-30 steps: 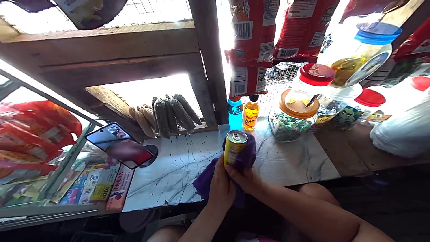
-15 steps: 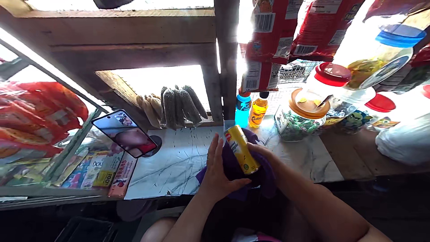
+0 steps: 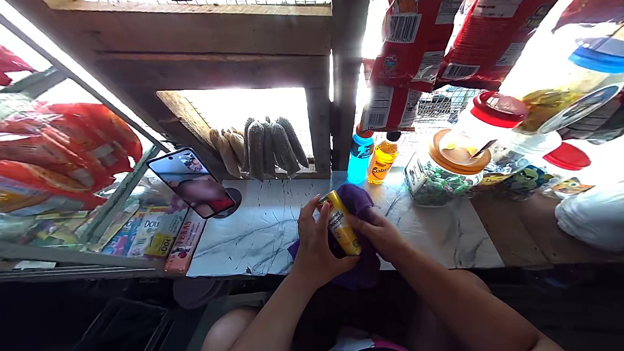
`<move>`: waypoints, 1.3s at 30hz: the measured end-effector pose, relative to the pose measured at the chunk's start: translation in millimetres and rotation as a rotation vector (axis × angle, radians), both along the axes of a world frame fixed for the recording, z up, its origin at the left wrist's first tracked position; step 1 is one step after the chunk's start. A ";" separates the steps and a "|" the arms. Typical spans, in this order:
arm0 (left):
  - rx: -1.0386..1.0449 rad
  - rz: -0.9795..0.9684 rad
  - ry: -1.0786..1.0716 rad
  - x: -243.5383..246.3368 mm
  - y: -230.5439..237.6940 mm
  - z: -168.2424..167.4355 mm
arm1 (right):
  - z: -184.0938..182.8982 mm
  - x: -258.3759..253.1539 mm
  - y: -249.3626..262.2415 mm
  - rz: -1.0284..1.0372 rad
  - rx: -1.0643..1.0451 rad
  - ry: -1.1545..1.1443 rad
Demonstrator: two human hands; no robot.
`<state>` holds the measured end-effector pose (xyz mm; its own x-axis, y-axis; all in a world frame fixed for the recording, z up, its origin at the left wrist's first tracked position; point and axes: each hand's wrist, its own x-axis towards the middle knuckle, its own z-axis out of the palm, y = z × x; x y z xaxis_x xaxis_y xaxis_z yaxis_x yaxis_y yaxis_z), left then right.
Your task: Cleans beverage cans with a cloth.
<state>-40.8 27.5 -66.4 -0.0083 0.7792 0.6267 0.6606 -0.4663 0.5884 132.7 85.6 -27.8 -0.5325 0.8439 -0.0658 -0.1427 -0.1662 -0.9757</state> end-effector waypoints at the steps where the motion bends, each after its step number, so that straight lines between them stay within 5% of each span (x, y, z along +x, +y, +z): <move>1: 0.006 0.000 0.014 1.1 0.0 0.0 | -1.1 -0.4 -2.0 0.040 0.017 -0.002; 9: -0.055 -0.087 -0.054 0.1 4.1 -3.0 | 8.7 3.9 1.0 -0.021 -0.244 0.226; 19: -0.139 -0.104 -0.061 1.5 8.2 -7.2 | 7.0 3.8 -4.5 -0.007 -0.227 0.283; 23: -0.179 -0.294 -0.323 -0.4 7.4 -7.7 | 5.5 4.2 -3.3 -0.002 -0.195 0.316; 26: -0.277 -0.362 -0.651 -0.5 8.5 -0.1 | -2.1 5.5 -2.1 0.028 -0.006 0.234; 31: -0.493 -0.208 -0.973 3.5 1.8 17.3 | -19.8 2.6 -6.2 0.074 0.685 -0.039; 39: -0.209 -0.309 -1.103 5.7 0.2 8.6 | -15.8 0.1 -4.0 0.014 0.794 -0.015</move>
